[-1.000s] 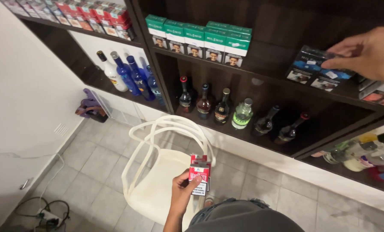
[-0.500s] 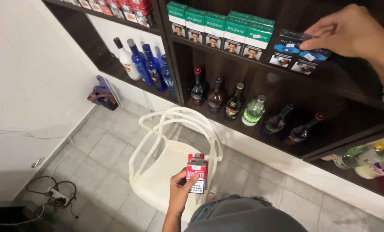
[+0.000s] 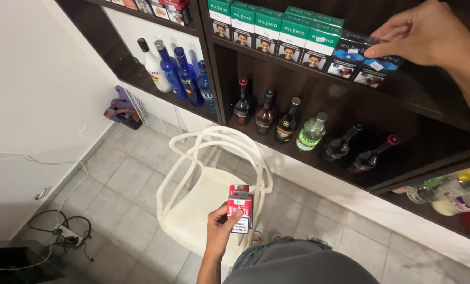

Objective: Marking cigarette packs at a counter, stocking them on a shelf, and checking food in an oven.

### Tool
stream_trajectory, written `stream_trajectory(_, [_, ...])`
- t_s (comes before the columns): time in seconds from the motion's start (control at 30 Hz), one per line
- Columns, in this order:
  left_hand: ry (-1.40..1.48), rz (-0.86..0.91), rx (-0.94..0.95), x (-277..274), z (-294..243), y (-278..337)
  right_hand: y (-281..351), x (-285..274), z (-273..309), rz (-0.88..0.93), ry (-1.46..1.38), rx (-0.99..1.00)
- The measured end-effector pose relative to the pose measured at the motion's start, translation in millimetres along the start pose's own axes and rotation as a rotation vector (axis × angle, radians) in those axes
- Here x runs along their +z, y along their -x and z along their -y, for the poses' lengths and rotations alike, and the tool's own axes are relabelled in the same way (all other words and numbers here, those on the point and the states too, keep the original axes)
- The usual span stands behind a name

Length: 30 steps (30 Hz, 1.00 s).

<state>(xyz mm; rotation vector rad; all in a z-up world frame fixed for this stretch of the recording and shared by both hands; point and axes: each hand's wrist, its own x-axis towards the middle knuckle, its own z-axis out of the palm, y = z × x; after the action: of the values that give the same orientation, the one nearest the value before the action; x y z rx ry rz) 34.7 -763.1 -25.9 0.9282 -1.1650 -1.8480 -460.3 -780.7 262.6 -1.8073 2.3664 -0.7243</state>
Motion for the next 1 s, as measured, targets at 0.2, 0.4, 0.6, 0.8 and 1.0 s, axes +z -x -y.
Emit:
stream_trajectory(0.2, [-0.02, 0.038, -0.01, 5, -8, -1, 5, -3, 24, 0.019, -0.057, 0.129])
stream_trajectory(0.4, [-0.02, 0.041, -0.01, 3, -4, -4, 6, -2, 24, 0.014, -0.076, 0.165])
stream_trajectory(0.6, [-0.025, 0.072, 0.039, 15, -3, -12, 6, 0, 12, 0.003, -0.132, 0.077])
stream_trajectory(0.8, [-0.056, 0.426, 0.391, 66, -60, -14, 106, 27, 103, -0.139, 0.259, -0.125])
stream_trajectory(1.0, [-0.245, 0.733, 0.682, 112, -94, -21, 154, 99, 109, 0.612, -0.427, 0.194])
